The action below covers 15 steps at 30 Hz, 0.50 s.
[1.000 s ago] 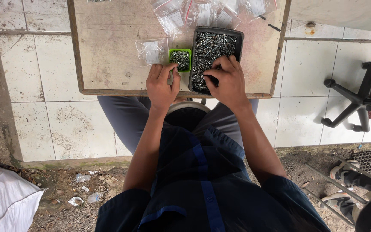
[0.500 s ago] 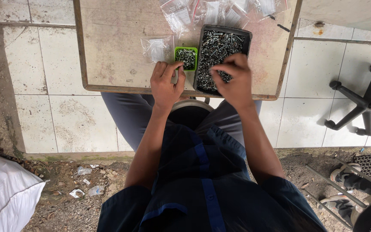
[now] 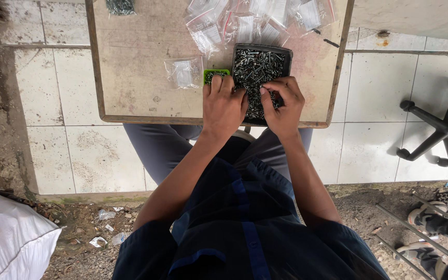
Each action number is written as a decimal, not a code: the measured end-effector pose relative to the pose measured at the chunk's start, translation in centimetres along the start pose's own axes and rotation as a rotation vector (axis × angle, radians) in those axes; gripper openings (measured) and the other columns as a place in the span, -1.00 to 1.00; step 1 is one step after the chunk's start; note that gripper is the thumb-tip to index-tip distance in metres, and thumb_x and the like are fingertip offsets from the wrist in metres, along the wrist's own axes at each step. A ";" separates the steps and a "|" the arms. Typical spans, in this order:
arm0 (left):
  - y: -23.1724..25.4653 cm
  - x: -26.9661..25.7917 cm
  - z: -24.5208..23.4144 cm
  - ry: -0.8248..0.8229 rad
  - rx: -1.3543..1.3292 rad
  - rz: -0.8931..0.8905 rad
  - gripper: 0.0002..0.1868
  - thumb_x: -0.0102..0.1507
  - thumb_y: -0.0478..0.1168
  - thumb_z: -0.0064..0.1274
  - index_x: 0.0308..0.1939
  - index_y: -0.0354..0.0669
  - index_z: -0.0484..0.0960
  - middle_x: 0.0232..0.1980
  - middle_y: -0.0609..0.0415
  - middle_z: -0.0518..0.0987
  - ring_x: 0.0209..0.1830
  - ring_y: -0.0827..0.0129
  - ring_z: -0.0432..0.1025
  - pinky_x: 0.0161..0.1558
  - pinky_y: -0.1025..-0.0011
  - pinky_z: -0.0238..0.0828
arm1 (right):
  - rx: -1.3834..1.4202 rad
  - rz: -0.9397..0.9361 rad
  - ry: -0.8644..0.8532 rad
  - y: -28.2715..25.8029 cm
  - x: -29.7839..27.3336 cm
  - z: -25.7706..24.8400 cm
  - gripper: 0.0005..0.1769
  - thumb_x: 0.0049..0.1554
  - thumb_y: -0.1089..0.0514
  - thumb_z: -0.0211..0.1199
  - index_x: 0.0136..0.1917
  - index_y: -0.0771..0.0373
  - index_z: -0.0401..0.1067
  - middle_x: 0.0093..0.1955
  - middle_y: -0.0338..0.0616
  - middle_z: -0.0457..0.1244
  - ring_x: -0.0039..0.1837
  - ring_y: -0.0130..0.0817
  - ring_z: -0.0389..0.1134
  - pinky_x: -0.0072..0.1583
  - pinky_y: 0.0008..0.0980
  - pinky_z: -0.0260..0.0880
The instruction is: The person sits cross-legged at a table and sorts small metal screws from a black tray into a green container using their hands. The person repeatedly picks up screws and places them into the container while empty plastic bags are visible on the table.
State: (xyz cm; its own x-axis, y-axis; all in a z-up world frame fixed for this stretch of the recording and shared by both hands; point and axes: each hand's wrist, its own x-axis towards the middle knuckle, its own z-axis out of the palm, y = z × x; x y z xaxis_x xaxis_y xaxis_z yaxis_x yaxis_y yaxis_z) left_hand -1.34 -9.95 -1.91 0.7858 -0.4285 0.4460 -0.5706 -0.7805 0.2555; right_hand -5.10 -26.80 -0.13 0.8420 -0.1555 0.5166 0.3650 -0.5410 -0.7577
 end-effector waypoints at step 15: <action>0.7 0.2 1.3 0.091 0.002 0.078 -0.77 0.01 -0.25 0.39 -0.58 0.03 0.58 -0.27 0.22 0.17 -0.14 0.26 0.16 -0.16 0.20 -0.01 | 0.029 -0.006 -0.003 0.1 0.1 -0.2 -0.92 0.34 0.35 0.33 0.07 0.23 0.60 -0.13 -0.16 0.22 -0.07 -0.17 0.34 -0.10 -0.21 0.37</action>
State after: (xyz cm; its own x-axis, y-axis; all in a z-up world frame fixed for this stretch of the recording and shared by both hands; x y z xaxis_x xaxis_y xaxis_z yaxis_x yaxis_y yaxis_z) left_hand -1.28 -11.15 -2.75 0.7143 -0.4446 0.5405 -0.6283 -0.7476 0.2153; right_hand -5.03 -27.01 -0.12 0.8410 -0.1502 0.5197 0.3809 -0.5177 -0.7661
